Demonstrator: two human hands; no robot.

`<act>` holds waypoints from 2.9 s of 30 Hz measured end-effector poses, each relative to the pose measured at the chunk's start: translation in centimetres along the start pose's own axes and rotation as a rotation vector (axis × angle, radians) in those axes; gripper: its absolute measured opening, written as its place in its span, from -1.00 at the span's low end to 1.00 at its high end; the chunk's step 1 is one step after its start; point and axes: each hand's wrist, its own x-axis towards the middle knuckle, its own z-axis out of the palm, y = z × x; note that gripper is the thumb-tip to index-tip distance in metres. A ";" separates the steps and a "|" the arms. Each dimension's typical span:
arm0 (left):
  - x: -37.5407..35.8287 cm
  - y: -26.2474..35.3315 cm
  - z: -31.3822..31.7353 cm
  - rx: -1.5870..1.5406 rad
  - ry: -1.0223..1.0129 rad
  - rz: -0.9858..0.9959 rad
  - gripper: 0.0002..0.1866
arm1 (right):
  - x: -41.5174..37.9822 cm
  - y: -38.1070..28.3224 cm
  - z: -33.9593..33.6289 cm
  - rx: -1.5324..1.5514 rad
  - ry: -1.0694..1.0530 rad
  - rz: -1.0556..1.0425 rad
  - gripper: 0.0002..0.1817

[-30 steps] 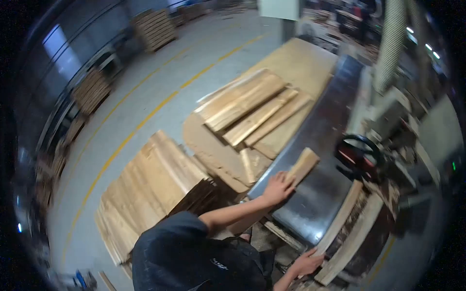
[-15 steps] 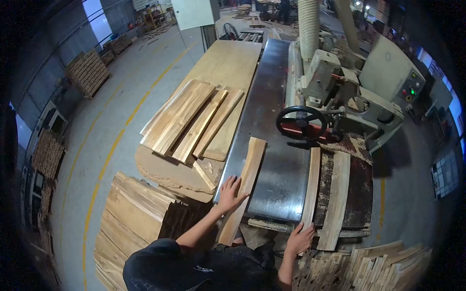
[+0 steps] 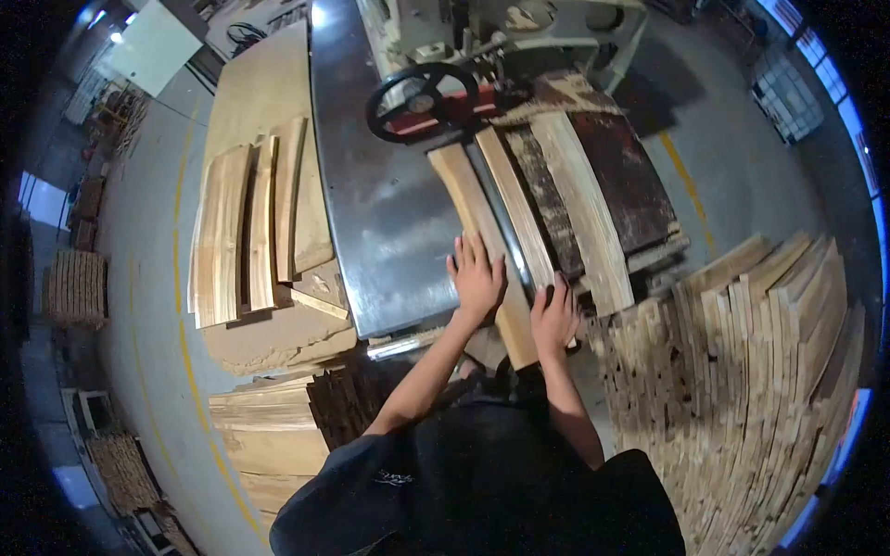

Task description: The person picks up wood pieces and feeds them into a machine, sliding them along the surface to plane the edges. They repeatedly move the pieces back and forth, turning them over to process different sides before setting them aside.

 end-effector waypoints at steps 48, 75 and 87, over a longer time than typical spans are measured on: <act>0.1 -10.9 -7.5 -0.027 0.003 0.198 -0.49 | 0.3 -2.0 -0.7 -0.106 -0.067 0.032 -0.30; 0.3 -10.7 -7.6 -0.037 -0.013 0.184 -0.50 | 0.5 -1.4 -0.2 -0.154 -0.080 0.024 -0.31; 0.1 -10.7 -7.5 -0.050 0.001 0.188 -0.49 | 0.4 -1.3 -0.1 -0.169 -0.033 -0.006 -0.36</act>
